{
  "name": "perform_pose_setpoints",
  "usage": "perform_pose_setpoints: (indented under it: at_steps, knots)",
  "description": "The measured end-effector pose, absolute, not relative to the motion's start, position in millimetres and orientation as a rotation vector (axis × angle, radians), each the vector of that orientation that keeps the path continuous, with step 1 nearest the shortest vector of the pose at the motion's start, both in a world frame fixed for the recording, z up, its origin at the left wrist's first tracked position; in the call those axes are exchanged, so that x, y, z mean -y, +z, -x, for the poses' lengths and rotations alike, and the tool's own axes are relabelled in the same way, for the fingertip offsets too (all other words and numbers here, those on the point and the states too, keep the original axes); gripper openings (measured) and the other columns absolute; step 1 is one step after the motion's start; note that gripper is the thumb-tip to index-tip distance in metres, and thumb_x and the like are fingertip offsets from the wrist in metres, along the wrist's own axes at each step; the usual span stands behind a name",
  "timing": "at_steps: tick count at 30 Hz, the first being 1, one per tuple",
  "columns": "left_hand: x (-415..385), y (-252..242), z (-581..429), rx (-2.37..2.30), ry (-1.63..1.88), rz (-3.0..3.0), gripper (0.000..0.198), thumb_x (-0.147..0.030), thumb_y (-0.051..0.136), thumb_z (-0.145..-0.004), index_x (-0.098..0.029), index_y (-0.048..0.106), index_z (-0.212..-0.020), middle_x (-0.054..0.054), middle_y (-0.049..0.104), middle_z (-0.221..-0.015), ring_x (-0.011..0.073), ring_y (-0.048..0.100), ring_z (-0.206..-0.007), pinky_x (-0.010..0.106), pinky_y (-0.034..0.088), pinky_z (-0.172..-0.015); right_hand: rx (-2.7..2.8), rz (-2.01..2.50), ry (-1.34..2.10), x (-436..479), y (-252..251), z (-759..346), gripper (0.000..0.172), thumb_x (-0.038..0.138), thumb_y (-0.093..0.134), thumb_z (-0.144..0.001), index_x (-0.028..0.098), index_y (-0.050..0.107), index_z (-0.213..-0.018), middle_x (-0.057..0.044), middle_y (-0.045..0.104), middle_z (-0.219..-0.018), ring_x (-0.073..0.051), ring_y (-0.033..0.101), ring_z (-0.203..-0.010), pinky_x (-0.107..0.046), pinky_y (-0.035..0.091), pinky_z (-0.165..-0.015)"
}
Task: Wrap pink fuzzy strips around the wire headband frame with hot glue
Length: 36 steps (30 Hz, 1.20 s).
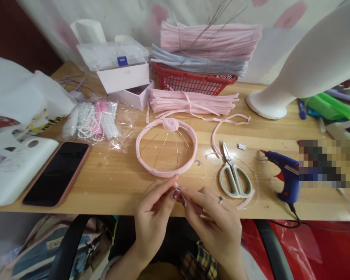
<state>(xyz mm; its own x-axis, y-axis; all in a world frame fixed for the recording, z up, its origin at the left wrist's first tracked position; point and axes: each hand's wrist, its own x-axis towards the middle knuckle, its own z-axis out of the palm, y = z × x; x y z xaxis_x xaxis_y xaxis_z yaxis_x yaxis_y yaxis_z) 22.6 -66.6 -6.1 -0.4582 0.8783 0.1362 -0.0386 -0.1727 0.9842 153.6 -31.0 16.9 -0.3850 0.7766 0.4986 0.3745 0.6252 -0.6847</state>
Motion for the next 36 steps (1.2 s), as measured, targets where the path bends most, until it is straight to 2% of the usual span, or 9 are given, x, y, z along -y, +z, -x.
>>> perform_pose_setpoints:
  at_steps: [5, 10, 18, 26, 32, 36]
  knots:
    - [67, -5, -22, -1.408, 1.661, -1.032, 0.036, -0.018, 0.073, -0.09, -0.042, 0.077, -0.115, -0.003, 0.081, -0.1, 0.0115, 0.075, -0.091, 0.017, 0.06, -0.082, 1.988, 0.945, 0.608, 31, 14, -153, 0.033, 0.003, 0.061, -0.091, 0.023, 0.069, -0.116, 0.003, 0.058, -0.069, -0.009, 0.054, -0.056, -0.018, 0.041, -0.046]
    - [68, -6, -19, -1.376, 1.663, -1.06, 0.034, -0.018, 0.074, -0.089, -0.041, 0.078, -0.114, -0.002, 0.08, -0.098, 0.0112, 0.075, -0.087, 0.016, 0.06, -0.079, 1.961, 0.925, 0.726, 31, 15, -154, 0.028, 0.005, 0.06, -0.092, 0.023, 0.07, -0.112, 0.003, 0.059, -0.069, -0.009, 0.056, -0.057, -0.018, 0.043, -0.048]
    - [68, -9, -17, -1.198, 1.641, -1.027, 0.024, -0.022, 0.073, -0.091, -0.036, 0.081, -0.11, 0.001, 0.079, -0.095, 0.0143, 0.075, -0.087, 0.02, 0.061, -0.076, 1.914, 0.944, 0.997, 32, 16, -160, 0.029, 0.01, 0.059, -0.094, 0.028, 0.07, -0.115, 0.003, 0.061, -0.075, -0.01, 0.057, -0.063, -0.018, 0.045, -0.053]
    - [69, -2, -9, -1.335, 1.621, -1.384, 0.029, -0.019, 0.07, -0.092, -0.032, 0.079, -0.115, 0.004, 0.082, -0.092, 0.0176, 0.076, -0.08, 0.023, 0.061, -0.071, 1.864, 0.908, 1.155, 32, 18, -167, 0.025, 0.017, 0.056, -0.1, 0.029, 0.071, -0.115, 0.0, 0.069, -0.082, -0.012, 0.064, -0.073, -0.022, 0.051, -0.064]
    - [69, -3, -8, -1.393, 1.626, -1.371, 0.027, -0.016, 0.069, -0.092, -0.032, 0.081, -0.11, 0.001, 0.081, -0.084, 0.0155, 0.075, -0.073, 0.022, 0.06, -0.067, 1.825, 0.915, 1.228, 32, 16, -167, 0.02, 0.018, 0.056, -0.101, 0.026, 0.068, -0.115, -0.003, 0.073, -0.095, -0.014, 0.07, -0.085, -0.023, 0.057, -0.073]
    - [70, -2, -7, -1.368, 1.628, -1.513, 0.033, -0.011, 0.067, -0.093, -0.031, 0.079, -0.116, 0.001, 0.081, -0.089, 0.0136, 0.075, -0.077, 0.019, 0.06, -0.072, 1.857, 0.917, 1.155, 31, 16, -165, 0.019, 0.016, 0.056, -0.1, 0.027, 0.069, -0.109, 0.001, 0.071, -0.088, -0.011, 0.066, -0.077, -0.02, 0.052, -0.069]
